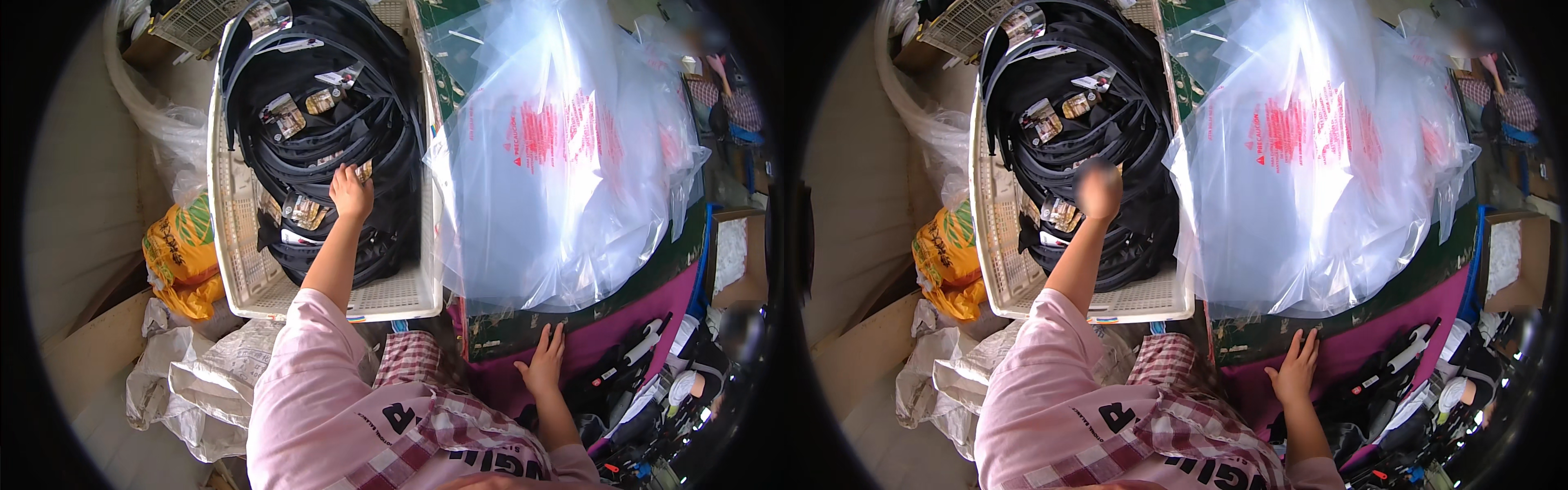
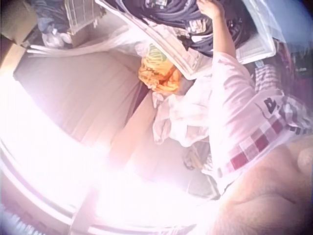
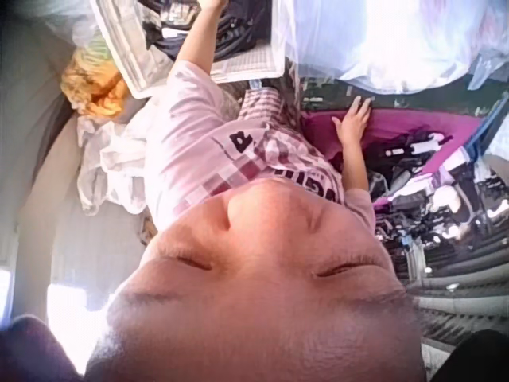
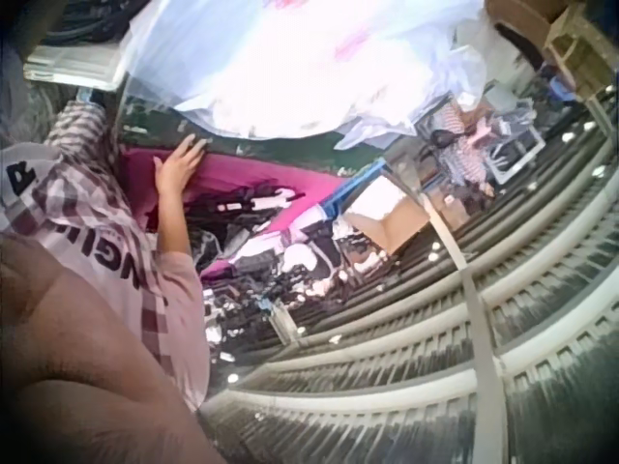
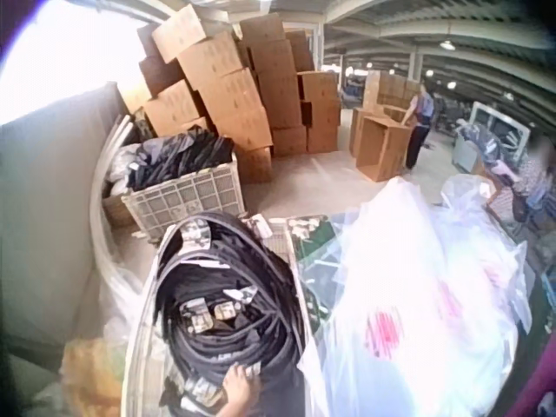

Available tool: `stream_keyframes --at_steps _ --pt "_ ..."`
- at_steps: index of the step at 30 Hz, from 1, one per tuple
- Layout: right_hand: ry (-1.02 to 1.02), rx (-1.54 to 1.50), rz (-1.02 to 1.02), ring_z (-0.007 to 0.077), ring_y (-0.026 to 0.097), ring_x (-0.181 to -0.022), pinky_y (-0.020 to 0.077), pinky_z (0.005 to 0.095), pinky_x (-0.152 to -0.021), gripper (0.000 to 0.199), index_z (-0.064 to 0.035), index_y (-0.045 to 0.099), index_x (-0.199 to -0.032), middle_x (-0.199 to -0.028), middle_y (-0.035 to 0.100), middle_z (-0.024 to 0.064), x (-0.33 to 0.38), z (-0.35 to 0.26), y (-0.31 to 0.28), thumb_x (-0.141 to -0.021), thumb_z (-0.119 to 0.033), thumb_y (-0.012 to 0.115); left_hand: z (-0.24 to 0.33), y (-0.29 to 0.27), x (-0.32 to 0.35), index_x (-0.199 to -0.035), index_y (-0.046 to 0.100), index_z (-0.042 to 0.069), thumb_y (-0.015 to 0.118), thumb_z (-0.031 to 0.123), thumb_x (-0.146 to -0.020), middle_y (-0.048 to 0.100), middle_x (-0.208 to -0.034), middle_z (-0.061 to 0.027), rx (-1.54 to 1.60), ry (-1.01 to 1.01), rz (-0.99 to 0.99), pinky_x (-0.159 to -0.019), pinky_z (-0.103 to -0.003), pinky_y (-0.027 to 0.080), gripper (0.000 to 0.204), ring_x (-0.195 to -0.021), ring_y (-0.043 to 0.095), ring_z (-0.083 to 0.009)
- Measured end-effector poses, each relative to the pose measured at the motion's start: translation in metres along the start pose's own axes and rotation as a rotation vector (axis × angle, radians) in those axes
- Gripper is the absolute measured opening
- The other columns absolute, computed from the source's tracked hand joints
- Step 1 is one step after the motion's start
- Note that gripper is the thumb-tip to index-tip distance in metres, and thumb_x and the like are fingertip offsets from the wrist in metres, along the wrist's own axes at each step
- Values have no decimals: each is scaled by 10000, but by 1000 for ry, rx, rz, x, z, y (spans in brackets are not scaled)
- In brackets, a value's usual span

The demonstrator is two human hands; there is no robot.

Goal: The person assembles black bags by placing wheels and fabric covers onto frames on a pink work surface. They repeatedly pick up wheels and covers, attach them to the frames, and place the completed units aside.

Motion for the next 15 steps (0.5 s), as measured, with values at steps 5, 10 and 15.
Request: stream_keyframes --at_steps 5,10,15 --pt "25 -23 -3 481 195 -1385 305 523 -1093 1095 -6 182 -1481 -1548 58 261 2 -2 7 -646 -226 856 109 -16 -12 -1111 557 -13 624 30 -781 568 -1205 -177 292 495 42 -903 -426 451 339 -1080 548 -341" --pt "-20 -48 -18 515 184 -1374 279 521 -1112 1086 31 183 -1468 -1534 47 295 -3 -5 -1 -643 -195 852 72 95 -37 -1385 335 19 689 192 -773 430 -1364 -251 -39 164 -177 -1072 -456 367 728 -1269 433 -418" --pt "-11 -70 -2 515 167 -1379 267 513 -1122 1114 19 161 -1474 -1535 29 294 -2 -3 2 -627 -168 861 42 57 -9 -1329 366 29 755 332 -755 614 -1206 -184 -167 -81 -691 -933 -409 501 757 -1127 605 -306"
Point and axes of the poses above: each hand's wrist, its own x-axis away from the middle knuckle, its own y-axis out of the palm, z = x × y, the point moved 2 cm from there along -x, towards the middle knuckle
